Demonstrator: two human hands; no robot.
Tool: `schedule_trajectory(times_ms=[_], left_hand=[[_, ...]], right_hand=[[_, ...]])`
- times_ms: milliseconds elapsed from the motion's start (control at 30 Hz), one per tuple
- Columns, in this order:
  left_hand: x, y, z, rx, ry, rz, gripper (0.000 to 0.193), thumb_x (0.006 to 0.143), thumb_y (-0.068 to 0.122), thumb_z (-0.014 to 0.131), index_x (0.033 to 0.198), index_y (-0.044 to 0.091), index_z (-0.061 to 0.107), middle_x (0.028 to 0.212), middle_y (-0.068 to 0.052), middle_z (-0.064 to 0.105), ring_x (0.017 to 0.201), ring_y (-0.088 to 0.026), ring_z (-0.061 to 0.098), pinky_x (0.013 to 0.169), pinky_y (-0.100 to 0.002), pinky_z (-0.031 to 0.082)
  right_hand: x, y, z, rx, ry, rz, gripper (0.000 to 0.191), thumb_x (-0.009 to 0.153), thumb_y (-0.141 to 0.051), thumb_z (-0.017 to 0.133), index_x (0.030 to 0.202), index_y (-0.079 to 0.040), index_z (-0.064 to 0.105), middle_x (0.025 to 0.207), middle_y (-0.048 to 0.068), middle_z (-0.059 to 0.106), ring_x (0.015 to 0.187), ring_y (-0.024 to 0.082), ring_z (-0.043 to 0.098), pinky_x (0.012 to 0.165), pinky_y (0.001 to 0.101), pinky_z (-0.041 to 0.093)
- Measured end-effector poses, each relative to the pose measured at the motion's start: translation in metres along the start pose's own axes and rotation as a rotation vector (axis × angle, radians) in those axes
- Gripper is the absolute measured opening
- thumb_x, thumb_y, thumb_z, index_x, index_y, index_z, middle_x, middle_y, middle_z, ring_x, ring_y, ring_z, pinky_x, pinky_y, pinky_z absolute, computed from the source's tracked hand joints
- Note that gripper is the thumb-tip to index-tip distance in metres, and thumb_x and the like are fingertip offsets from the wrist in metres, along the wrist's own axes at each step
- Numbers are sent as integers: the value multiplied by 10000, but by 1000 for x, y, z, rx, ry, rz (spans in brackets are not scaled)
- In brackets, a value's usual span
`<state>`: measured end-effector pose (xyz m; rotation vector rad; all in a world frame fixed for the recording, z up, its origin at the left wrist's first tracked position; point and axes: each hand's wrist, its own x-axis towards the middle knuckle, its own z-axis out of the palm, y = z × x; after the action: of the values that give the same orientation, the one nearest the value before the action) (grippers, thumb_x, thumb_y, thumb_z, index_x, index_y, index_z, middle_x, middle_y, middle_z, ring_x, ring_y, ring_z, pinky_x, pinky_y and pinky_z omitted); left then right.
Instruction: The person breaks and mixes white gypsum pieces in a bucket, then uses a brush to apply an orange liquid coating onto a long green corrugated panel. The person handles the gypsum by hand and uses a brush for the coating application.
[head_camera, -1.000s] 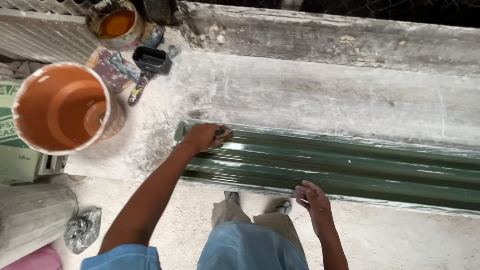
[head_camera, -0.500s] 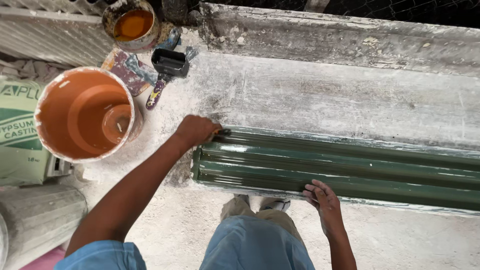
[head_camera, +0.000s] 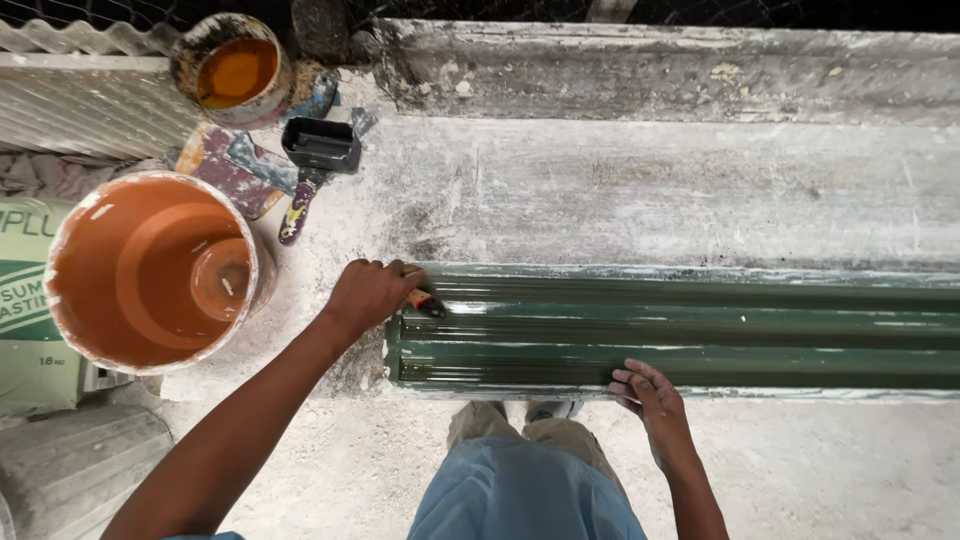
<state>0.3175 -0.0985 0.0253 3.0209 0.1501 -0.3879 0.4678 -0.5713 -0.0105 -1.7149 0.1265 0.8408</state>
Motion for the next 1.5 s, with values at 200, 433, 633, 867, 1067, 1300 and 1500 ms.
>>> schedule_trajectory(times_ms=[200,433,633,867,1067,1300,1500], left_hand=[[11,6,40,16,340,332,346,902,199,653,1245,235,680,1158,-97,734,828,-271,755,673,-388,629],[60,60,78,-94,544,453,452,865,244,709,1313,267,660,1092,-122,719,858,-292,736,729,-428,622],[120,146,72,-268,639,486,486,844,241,761,1315,235,645,1106,-104,697,846,-294,721,760,-442,608],[196,262,61,-381,667,465,504,829,206,779,1313,222,640,1051,-105,667,867,-299,712,716,-444,583],[266,364,45,-376,613,481,576,752,236,818,1304,230,652,1074,-119,658,828,-311,690,687,-459,575],[362,516,36,-344,639,434,592,727,237,839,1288,250,650,1058,-100,628,804,-311,678,680,-464,570],[445,636,25,-311,638,402,611,736,202,840,1308,260,633,1047,-85,615,801,-304,682,642,-459,572]], right_hand=[[-1,6,-6,22,23,32,444,1035,-249,485,1399,-1,541,1254,196,696,1124,280,692,975,420,549],[6,6,-22,-44,27,72,460,1034,-290,506,1399,-13,540,1253,185,707,1112,270,705,972,410,551],[10,3,-47,-40,55,31,462,1027,-287,506,1393,-10,554,1242,180,716,1108,259,709,969,407,554],[-4,16,-109,33,160,29,454,1026,-279,492,1394,-19,548,1261,178,709,1128,279,694,966,427,553],[-20,37,-197,175,278,1,453,1020,-272,492,1391,-18,552,1267,189,705,1146,305,700,975,445,550],[-12,66,-342,174,300,-3,439,1023,-267,481,1381,-22,548,1252,177,710,1140,294,713,984,442,573],[-3,65,-479,143,344,-35,418,1038,-238,475,1376,-3,545,1236,178,708,1128,290,706,983,426,562]])
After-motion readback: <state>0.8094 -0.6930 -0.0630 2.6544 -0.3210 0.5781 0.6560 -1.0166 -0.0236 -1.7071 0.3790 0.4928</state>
